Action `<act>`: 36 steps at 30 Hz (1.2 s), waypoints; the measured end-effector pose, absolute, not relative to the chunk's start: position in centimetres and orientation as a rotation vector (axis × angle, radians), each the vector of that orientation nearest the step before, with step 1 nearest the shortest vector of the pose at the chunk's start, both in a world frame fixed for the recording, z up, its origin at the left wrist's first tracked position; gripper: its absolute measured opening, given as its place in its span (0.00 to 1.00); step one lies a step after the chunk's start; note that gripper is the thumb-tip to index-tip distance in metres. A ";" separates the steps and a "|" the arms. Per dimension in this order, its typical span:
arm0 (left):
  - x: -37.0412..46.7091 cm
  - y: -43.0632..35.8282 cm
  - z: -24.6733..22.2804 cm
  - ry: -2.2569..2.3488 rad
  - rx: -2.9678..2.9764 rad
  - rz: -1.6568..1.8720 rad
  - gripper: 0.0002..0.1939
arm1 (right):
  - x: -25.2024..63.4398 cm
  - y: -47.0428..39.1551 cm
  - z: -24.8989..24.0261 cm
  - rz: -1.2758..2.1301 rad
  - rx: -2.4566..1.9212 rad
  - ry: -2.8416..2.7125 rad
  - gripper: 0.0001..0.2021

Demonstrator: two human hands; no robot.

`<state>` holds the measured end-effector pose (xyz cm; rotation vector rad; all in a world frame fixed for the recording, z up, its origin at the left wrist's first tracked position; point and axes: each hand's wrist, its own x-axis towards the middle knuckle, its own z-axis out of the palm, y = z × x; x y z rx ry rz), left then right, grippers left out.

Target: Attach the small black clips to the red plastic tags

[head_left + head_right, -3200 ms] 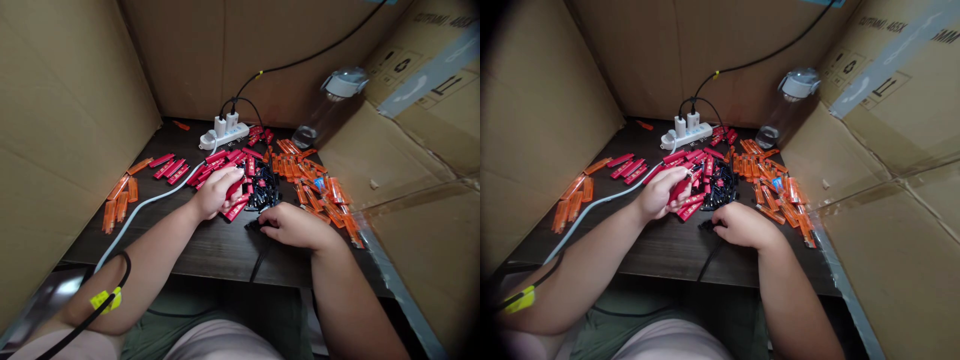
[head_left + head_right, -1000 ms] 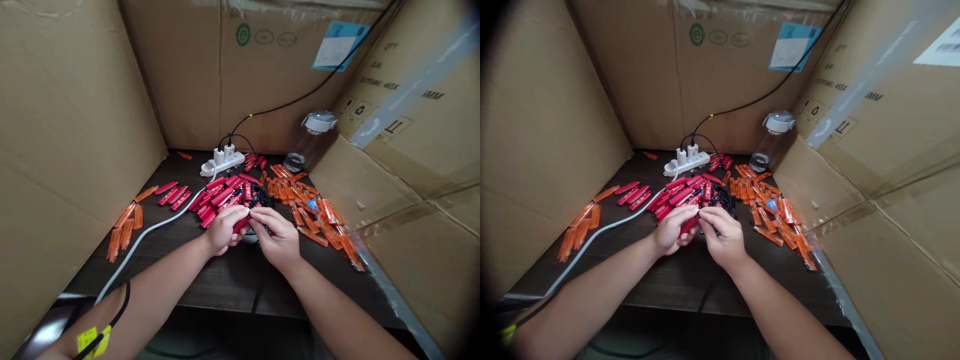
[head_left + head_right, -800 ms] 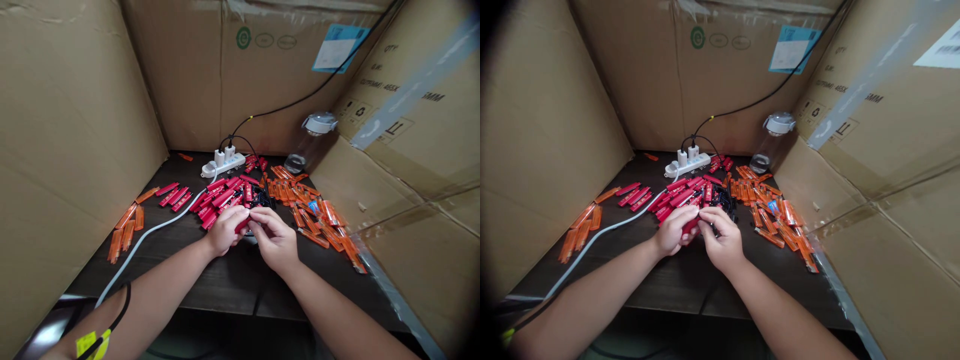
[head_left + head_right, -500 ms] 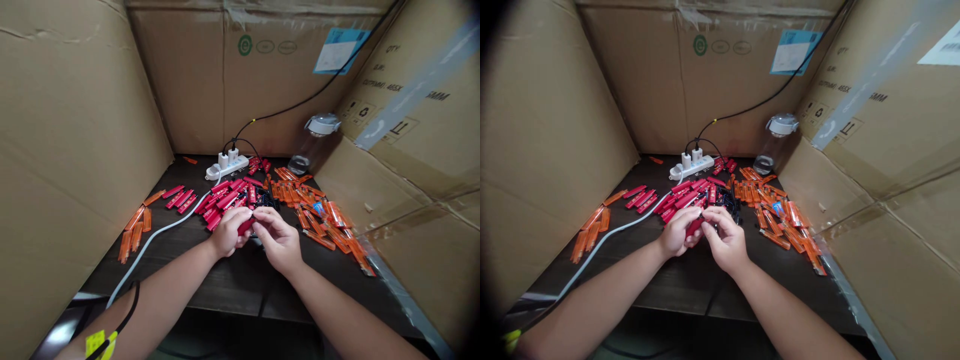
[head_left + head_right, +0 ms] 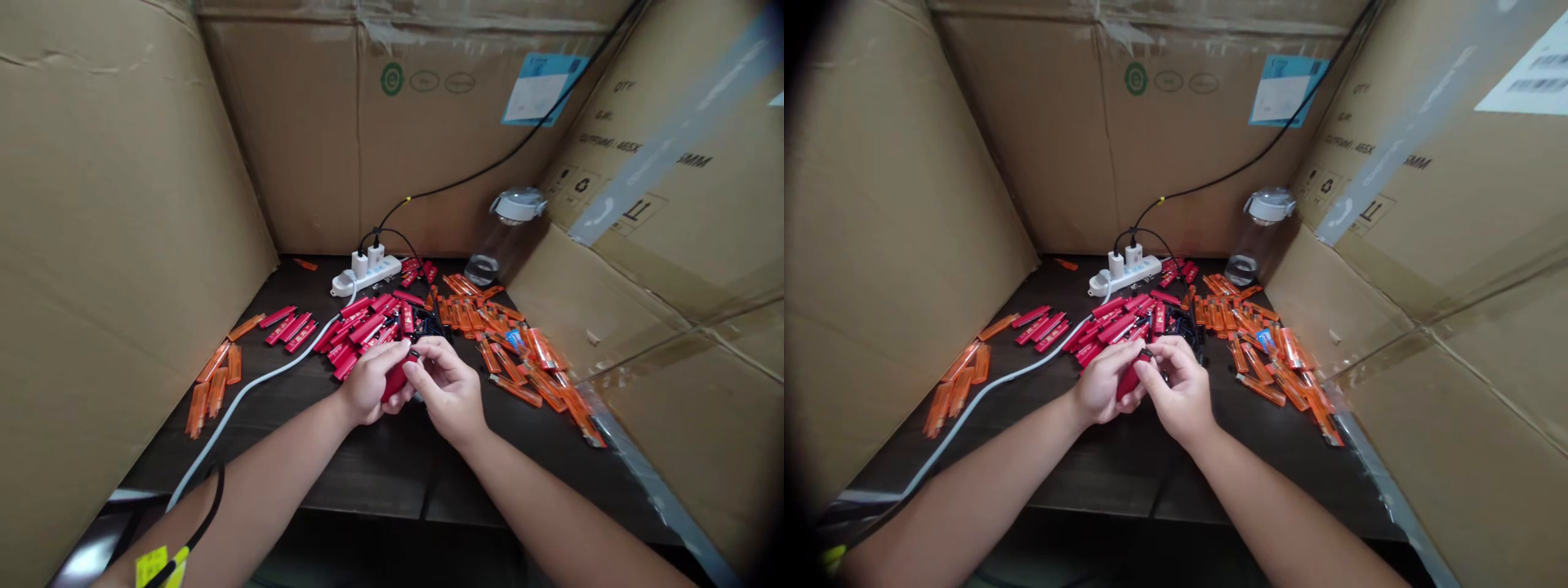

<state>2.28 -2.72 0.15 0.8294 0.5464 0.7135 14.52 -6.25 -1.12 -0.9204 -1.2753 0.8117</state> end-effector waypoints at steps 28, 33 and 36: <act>1.8 -2.8 0.3 0.719 1.075 0.689 0.20 | 15.7 -6.1 -0.5 0.973 -0.866 -1.316 0.05; 1.4 -2.7 0.6 0.676 0.983 0.655 0.22 | 16.1 -6.1 -1.2 0.993 -0.878 -1.324 0.07; 0.8 -2.3 0.9 0.668 0.963 0.683 0.23 | 16.4 -6.0 -1.6 1.055 -0.879 -1.308 0.08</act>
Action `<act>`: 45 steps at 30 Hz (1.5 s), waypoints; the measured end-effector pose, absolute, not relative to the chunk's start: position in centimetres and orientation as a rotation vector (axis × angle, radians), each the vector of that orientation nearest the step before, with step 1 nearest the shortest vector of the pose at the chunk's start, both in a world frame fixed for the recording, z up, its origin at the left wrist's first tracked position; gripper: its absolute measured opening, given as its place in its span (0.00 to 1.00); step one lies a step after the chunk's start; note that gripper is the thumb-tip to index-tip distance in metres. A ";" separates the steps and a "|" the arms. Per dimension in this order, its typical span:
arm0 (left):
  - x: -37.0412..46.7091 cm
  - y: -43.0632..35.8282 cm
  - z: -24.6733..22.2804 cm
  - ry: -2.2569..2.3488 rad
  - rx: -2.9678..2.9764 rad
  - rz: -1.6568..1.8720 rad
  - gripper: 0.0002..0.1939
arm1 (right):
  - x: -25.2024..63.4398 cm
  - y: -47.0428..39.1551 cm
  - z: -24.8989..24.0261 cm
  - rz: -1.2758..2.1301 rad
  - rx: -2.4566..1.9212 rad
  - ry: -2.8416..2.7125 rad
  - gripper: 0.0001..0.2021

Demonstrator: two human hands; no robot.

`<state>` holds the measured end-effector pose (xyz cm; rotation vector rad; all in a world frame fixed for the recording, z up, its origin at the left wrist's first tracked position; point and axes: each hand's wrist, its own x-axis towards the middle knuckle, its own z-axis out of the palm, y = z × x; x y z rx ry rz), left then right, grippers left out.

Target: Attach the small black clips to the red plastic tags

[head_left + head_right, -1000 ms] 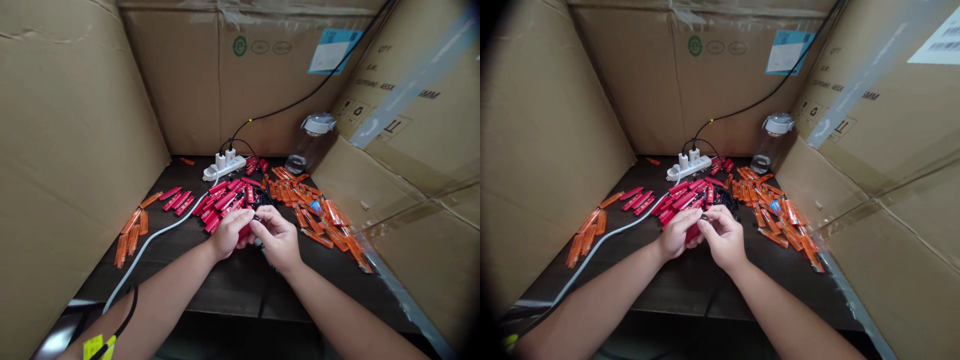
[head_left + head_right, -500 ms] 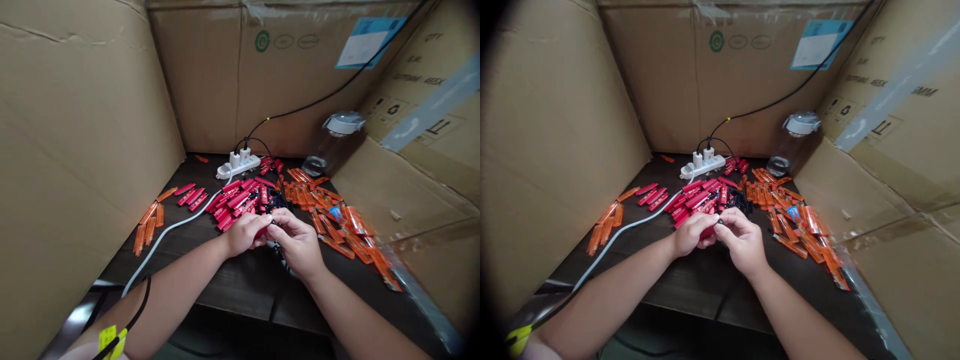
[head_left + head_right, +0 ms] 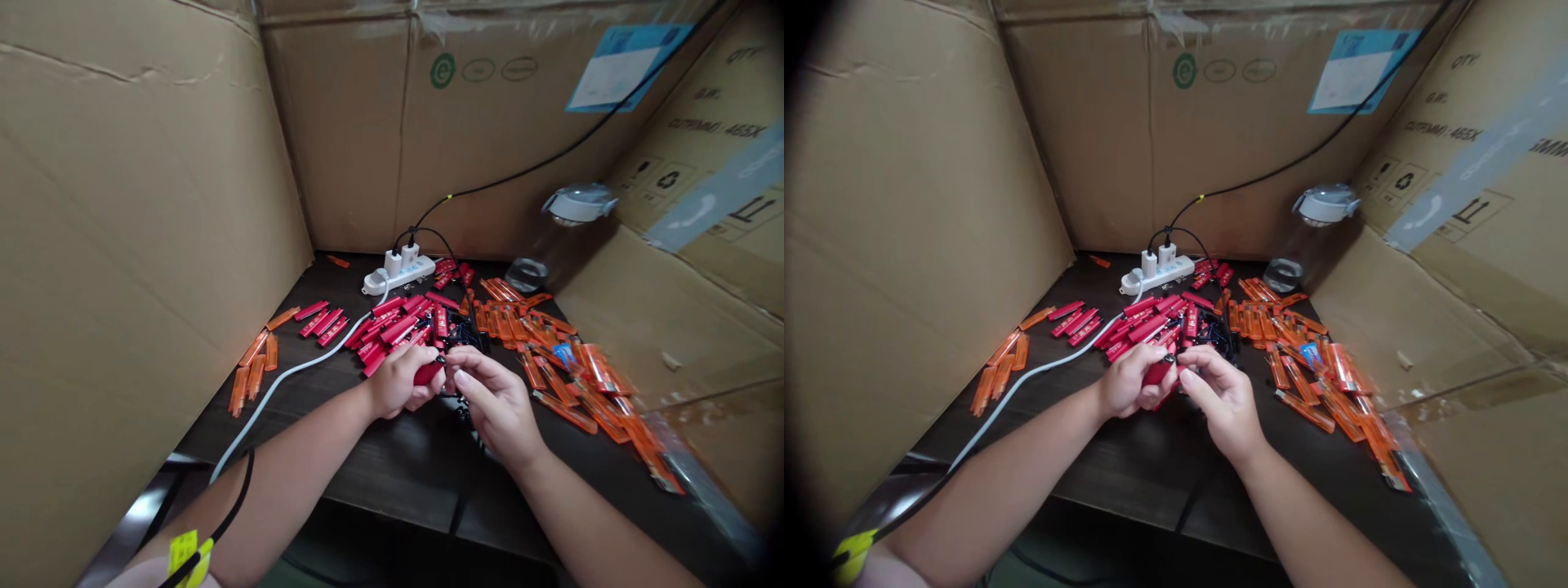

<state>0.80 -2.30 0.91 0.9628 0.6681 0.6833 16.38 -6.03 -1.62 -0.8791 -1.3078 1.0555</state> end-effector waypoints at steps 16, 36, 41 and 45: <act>-4.0 1.1 2.7 1.229 1.390 1.272 0.21 | 16.9 -5.2 -1.1 0.959 -1.058 -1.196 0.08; -8.2 4.2 0.7 2.404 1.878 0.487 0.11 | 18.6 -4.6 -0.9 0.523 -1.256 -1.386 0.07; -5.0 2.6 0.9 1.821 2.399 0.989 0.15 | 18.5 -4.7 -0.7 0.506 -1.254 -1.412 0.06; -1.7 0.4 0.6 1.153 2.681 0.722 0.13 | 18.5 -4.7 -0.7 0.501 -1.258 -1.448 0.07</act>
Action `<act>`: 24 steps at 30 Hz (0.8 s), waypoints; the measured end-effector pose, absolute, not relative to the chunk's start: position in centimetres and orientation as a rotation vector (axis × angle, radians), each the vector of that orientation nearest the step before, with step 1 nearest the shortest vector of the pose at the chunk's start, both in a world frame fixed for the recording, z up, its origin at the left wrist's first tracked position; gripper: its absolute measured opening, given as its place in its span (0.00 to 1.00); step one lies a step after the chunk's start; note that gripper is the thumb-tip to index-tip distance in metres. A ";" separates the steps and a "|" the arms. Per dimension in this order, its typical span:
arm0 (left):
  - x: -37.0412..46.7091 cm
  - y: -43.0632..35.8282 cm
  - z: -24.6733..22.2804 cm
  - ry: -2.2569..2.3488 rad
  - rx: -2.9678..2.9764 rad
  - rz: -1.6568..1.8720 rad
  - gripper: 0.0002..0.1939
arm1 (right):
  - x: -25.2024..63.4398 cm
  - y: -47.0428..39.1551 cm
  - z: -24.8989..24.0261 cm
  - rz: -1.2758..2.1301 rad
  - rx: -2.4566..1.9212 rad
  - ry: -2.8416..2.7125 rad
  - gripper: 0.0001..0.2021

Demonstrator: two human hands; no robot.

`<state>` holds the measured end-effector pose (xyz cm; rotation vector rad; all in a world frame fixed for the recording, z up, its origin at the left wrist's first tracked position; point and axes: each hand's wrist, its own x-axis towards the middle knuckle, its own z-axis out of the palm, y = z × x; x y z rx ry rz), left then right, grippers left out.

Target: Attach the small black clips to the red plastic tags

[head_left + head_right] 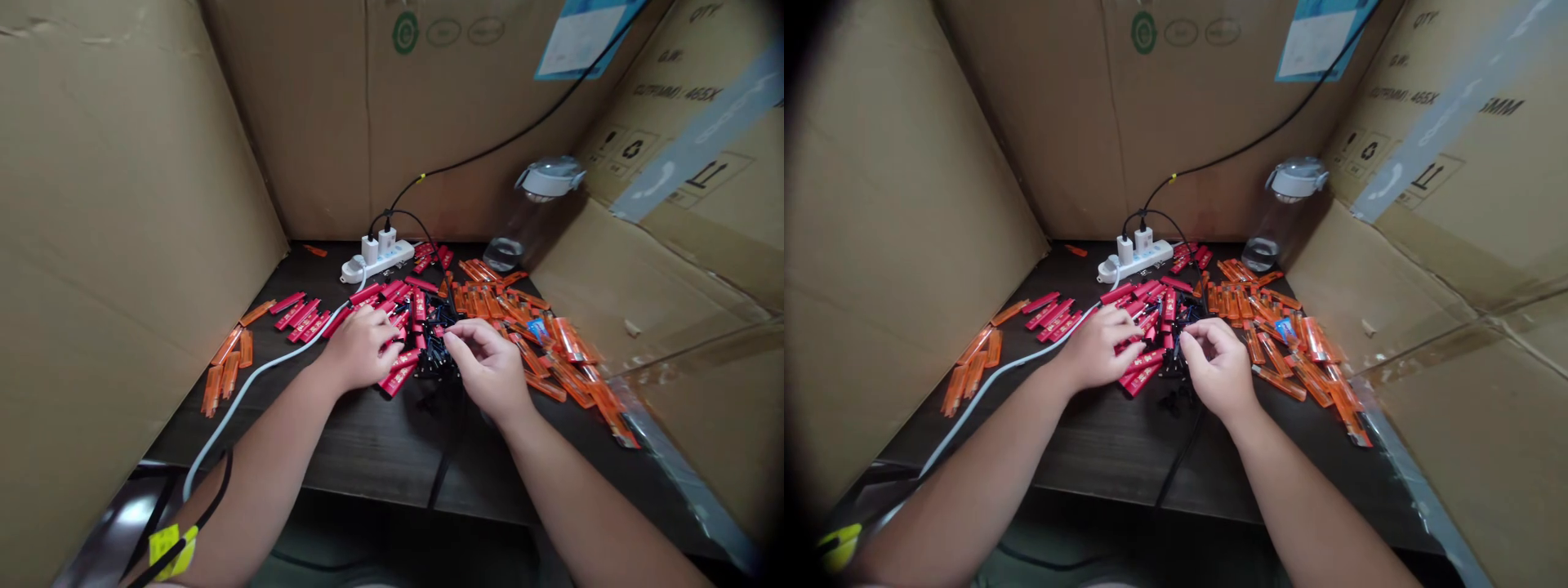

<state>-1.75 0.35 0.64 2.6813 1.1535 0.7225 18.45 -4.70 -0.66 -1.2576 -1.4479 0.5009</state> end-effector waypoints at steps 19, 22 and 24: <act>0.9 -1.2 -0.9 1.247 2.922 0.467 0.10 | 18.2 -5.0 -0.5 0.464 -1.228 -1.482 0.06; 0.5 -0.7 -1.0 1.235 2.799 0.671 0.08 | 18.3 -4.9 -0.4 0.449 -1.232 -1.485 0.07; 0.1 -0.3 -0.7 1.226 2.596 0.906 0.06 | 18.5 -4.9 -0.3 0.449 -1.245 -1.486 0.07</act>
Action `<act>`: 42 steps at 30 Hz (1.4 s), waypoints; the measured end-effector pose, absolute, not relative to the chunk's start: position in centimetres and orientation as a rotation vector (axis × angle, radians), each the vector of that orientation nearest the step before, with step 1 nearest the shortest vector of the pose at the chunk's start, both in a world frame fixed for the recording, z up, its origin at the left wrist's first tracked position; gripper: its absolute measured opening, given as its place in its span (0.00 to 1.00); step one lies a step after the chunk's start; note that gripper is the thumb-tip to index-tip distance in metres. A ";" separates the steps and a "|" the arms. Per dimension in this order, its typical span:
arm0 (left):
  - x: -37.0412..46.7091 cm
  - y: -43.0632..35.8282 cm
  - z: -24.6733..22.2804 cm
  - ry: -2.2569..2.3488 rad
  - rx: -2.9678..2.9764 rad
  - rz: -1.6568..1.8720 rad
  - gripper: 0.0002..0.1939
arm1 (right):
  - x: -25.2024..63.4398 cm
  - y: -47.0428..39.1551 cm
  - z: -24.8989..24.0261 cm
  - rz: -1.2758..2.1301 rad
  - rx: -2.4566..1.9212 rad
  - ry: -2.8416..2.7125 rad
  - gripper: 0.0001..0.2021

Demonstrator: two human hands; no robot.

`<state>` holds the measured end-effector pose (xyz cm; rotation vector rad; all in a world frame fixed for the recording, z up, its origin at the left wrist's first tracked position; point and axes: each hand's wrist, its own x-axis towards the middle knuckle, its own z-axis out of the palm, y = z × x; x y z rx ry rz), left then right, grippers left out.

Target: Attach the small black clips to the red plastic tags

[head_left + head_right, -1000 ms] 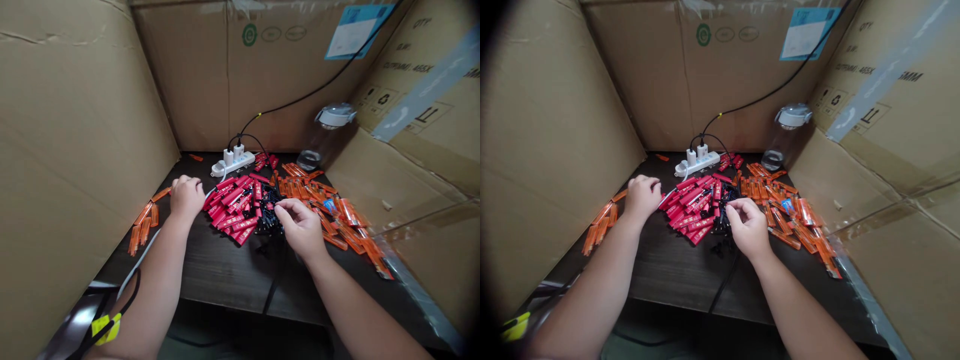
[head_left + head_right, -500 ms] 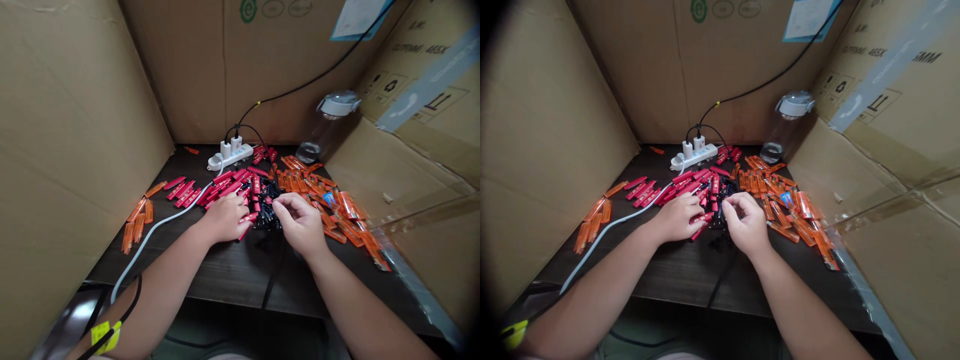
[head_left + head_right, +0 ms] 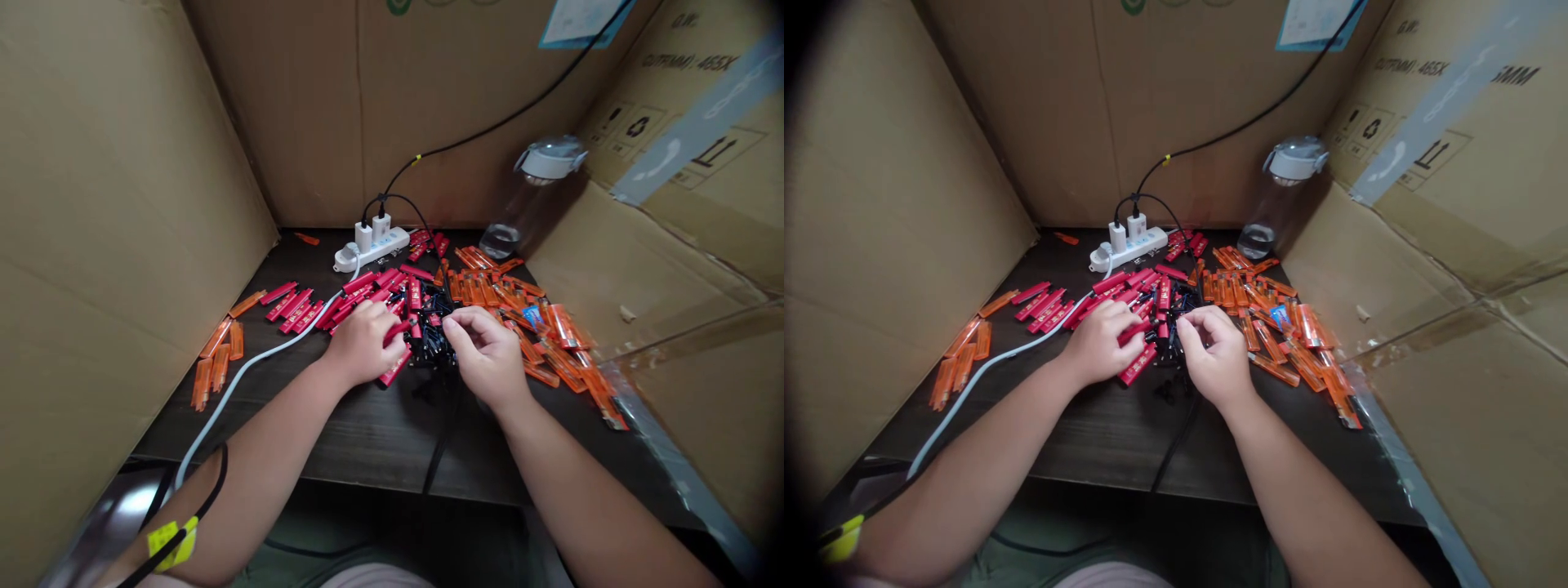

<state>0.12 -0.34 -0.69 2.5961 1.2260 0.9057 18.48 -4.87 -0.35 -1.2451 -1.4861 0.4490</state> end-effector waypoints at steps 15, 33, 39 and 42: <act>-0.7 0.4 0.0 1.153 1.565 1.337 0.06 | 20.9 -3.1 -0.6 0.458 -1.598 -1.486 0.11; -0.7 -0.1 0.0 1.201 1.788 1.267 0.13 | 20.3 -3.4 -2.2 0.288 -1.841 -1.974 0.07; -0.7 -0.3 0.3 1.228 1.824 1.272 0.12 | 20.6 -3.3 -2.4 0.253 -1.795 -1.951 0.08; -0.7 -0.4 0.4 1.269 1.838 1.260 0.12 | 20.8 -3.3 -2.3 0.208 -1.767 -1.880 0.08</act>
